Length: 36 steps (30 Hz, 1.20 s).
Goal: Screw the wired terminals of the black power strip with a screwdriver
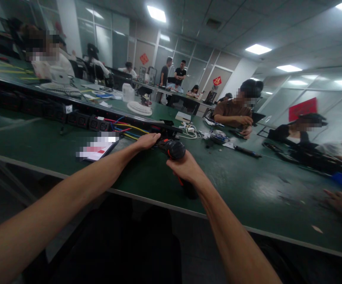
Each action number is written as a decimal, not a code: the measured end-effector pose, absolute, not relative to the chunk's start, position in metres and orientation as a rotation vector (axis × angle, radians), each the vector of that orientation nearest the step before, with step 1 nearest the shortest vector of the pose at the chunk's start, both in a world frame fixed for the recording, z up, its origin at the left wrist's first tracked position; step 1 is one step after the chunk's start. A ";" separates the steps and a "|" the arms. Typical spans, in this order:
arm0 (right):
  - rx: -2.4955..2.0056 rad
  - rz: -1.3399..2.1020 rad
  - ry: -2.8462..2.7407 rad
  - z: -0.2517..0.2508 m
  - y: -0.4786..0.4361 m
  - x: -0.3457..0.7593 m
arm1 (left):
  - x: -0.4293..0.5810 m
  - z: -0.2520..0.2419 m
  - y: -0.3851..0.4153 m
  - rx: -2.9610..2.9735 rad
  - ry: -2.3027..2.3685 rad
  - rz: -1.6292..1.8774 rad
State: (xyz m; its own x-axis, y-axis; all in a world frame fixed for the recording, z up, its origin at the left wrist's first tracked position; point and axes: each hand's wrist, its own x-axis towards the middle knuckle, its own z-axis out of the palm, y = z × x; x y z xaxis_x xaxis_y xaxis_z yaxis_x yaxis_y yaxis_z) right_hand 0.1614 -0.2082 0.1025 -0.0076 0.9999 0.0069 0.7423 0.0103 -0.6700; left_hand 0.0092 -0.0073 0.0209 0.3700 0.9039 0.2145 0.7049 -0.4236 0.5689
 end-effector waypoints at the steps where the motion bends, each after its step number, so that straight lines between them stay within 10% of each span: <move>1: -1.785 0.687 -1.801 0.102 -0.208 0.162 | 0.009 0.021 -0.007 2.252 1.398 0.714; 36: -1.713 0.713 -1.793 0.099 -0.206 0.164 | 0.008 0.024 -0.013 2.371 1.468 0.627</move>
